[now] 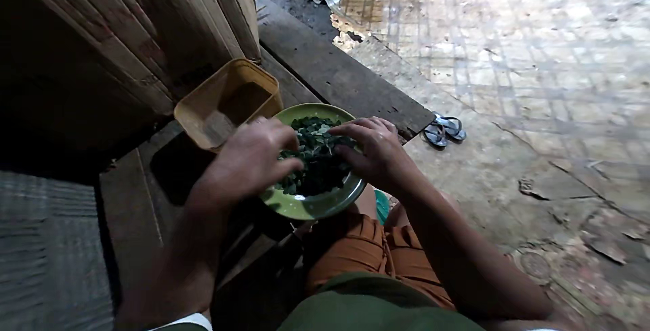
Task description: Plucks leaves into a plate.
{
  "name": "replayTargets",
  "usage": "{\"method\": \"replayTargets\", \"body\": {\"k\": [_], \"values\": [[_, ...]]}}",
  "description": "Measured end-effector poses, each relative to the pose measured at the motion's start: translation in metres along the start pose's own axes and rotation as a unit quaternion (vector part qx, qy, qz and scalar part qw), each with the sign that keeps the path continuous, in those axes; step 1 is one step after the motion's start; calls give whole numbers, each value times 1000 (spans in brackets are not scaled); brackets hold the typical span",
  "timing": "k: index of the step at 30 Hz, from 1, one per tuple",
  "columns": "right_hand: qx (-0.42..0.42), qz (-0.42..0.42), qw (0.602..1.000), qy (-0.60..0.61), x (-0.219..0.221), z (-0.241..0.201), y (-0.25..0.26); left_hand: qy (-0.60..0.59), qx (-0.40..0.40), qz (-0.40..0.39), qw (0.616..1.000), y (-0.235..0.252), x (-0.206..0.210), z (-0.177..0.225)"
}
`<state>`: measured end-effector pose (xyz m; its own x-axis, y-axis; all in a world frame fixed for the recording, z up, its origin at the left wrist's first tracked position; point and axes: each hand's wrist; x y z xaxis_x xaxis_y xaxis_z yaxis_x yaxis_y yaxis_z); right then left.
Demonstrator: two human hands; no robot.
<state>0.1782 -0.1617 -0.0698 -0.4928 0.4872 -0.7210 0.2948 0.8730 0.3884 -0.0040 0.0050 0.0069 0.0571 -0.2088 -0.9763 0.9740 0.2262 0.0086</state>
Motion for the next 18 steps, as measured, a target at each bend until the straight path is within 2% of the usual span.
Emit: {"method": "replayTargets", "body": {"k": [3, 5, 8, 11, 15, 18], "values": [[10, 4, 1000, -5, -1, 1, -1, 35, -29, -110, 993, 3, 14, 32], [8, 12, 1000, -1, 0, 1, -2, 47, -55, -127, 989, 7, 20, 40], [12, 25, 1000, 5, -2, 0, -3, 52, -31, -75, 995, 7, 28, 34], [18, 46, 999, 19, -3, -2, -3, 0, 9, 5, 1000, 4, 21, 19], [31, 41, 996, 75, -7, -7, -1, -118, 1, 117, 986, -1, -4, 11], [31, 41, 989, 139, -6, -9, -1, -267, -38, 146, 952, -1, -12, 8]]}}
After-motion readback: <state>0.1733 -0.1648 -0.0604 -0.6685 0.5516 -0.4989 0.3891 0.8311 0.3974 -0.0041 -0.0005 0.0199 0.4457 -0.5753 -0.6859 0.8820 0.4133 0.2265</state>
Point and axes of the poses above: each hand's wrist, its own y-axis towards the middle knuckle, its own x-axis out of the palm, z = x × y, and after that the axes turned 3 degrees about -z, right-handed
